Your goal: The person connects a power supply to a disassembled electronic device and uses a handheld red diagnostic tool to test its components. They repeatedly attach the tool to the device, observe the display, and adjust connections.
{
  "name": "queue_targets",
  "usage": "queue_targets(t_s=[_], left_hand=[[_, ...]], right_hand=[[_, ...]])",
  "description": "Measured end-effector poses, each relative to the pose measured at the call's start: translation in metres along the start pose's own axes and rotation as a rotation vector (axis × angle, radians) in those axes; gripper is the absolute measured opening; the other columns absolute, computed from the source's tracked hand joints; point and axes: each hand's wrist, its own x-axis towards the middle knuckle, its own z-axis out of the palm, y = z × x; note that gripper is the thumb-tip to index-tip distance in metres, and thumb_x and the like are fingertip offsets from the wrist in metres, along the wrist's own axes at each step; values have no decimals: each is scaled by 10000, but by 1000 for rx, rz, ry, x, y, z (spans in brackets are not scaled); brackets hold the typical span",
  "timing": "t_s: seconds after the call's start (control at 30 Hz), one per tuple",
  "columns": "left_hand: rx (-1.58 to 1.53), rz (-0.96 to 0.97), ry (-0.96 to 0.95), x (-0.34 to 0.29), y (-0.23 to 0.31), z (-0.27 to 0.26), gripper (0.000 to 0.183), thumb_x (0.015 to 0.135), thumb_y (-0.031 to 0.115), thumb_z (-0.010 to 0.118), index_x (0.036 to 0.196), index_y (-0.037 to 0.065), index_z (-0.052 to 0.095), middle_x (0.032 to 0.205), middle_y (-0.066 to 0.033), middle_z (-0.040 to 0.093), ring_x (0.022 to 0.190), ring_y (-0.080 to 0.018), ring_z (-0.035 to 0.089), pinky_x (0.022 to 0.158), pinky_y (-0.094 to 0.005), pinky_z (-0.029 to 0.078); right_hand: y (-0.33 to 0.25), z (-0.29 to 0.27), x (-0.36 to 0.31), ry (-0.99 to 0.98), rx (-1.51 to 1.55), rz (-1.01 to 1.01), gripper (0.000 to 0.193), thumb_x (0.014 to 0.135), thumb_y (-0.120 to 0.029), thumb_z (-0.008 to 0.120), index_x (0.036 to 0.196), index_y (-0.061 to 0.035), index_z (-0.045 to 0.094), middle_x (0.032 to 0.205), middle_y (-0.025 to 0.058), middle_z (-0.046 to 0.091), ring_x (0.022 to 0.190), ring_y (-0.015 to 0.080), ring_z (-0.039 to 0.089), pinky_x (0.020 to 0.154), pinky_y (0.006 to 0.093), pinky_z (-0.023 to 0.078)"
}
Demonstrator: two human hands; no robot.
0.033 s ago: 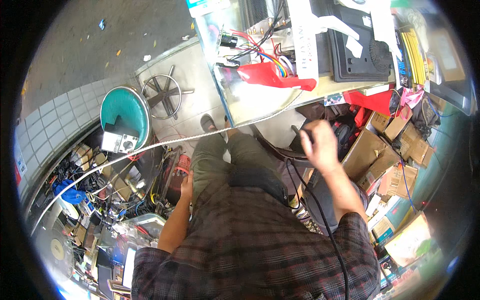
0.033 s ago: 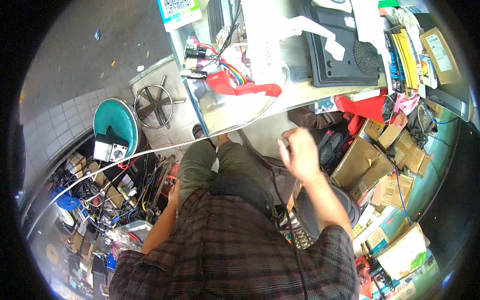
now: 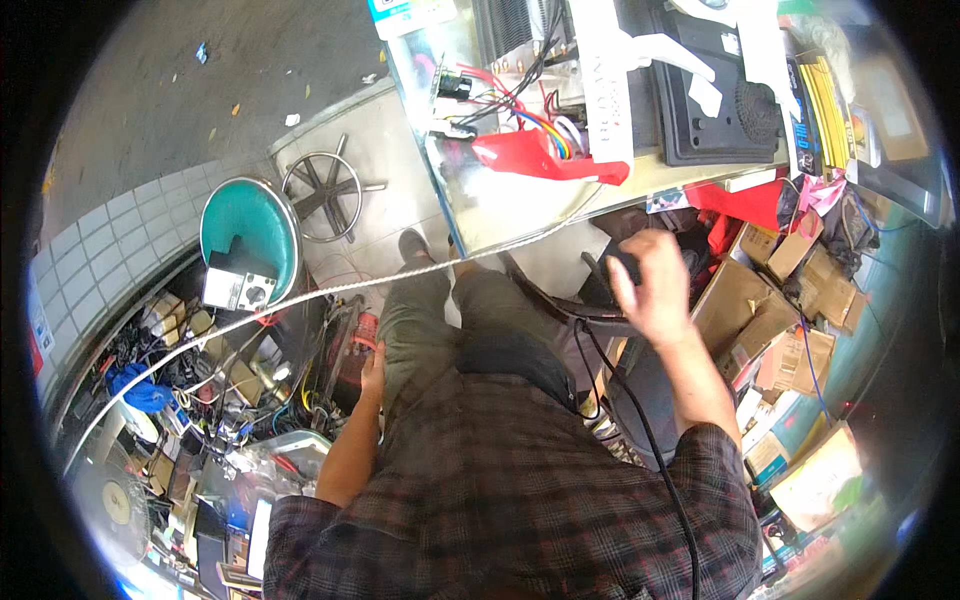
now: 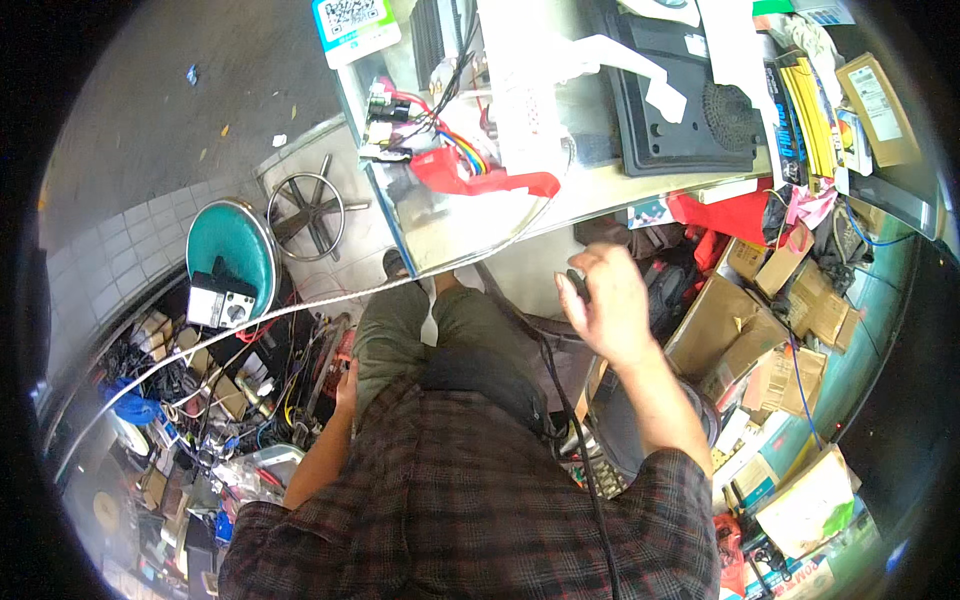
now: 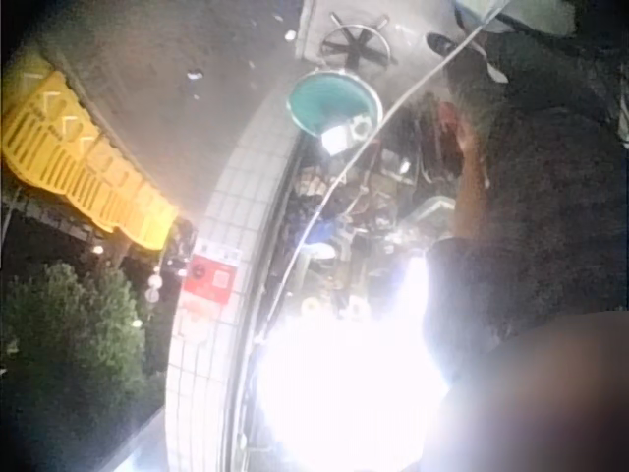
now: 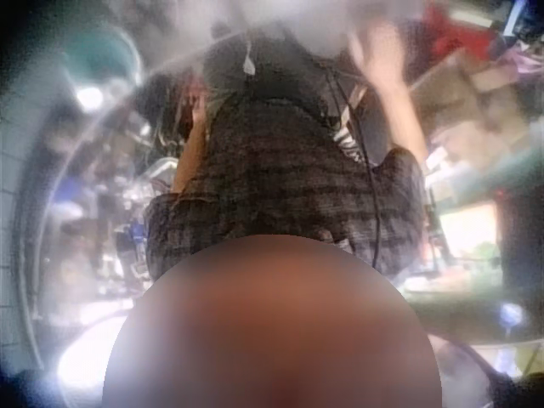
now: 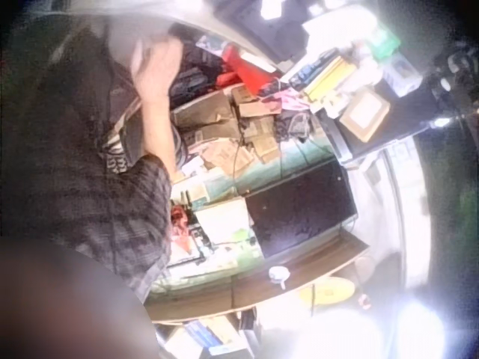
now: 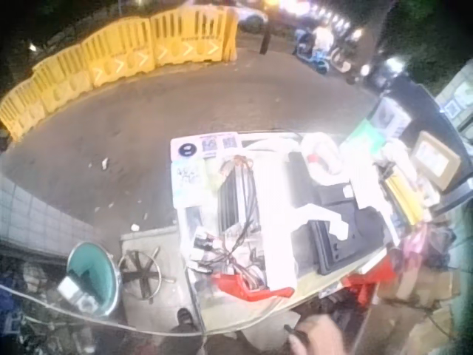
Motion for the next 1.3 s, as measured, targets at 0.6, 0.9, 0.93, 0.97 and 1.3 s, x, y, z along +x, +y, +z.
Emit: queue_targets(t_s=[0.6, 0.9, 0.93, 0.97, 1.3], left_hand=[[-371, -32, -249, 54, -6, -15, 937, 1043, 743, 458, 1593, -14, 475, 1573, -155, 547, 1414, -307, 534, 1181, -392, 390], [-254, -110, -292, 44, -5, -31, 926, 1045, 741, 451, 1582, -13, 488, 1556, -160, 558, 1395, -311, 544, 1171, -395, 396], [-246, -114, -294, 45, -5, -33, 925, 1045, 741, 450, 1580, -13, 489, 1554, -161, 560, 1393, -311, 545, 1170, -395, 397], [-238, -118, -294, 43, -5, -35, 924, 1046, 741, 449, 1579, -13, 490, 1553, -161, 561, 1391, -312, 546, 1169, -396, 397], [-183, -118, -337, 44, 18, -37, 913, 1049, 738, 441, 1566, -11, 504, 1534, -167, 573, 1371, -316, 556, 1157, -399, 404]], right_hand=[[-62, -88, 157, -120, -199, -177, 835, 731, -240, 951, 1497, -216, 618, 1215, 130, 629, 896, 276, 665, 768, 406, 570], [-59, -89, 165, -234, -185, -89, 585, 802, -311, 923, 1350, -316, 718, 1017, 105, 673, 855, 336, 666, 729, 457, 549], [-62, -90, 167, -251, -199, -46, 489, 816, -367, 909, 1266, -265, 747, 959, 109, 671, 841, 341, 665, 728, 457, 540], [-66, -92, 171, -268, -133, 112, 425, 831, -424, 895, 1182, -215, 775, 902, 113, 669, 827, 346, 665, 726, 456, 531], [-82, -95, 198, -376, 133, 649, 427, 738, -501, 923, 857, -102, 827, 822, 103, 729, 784, 308, 694, 740, 410, 542]])
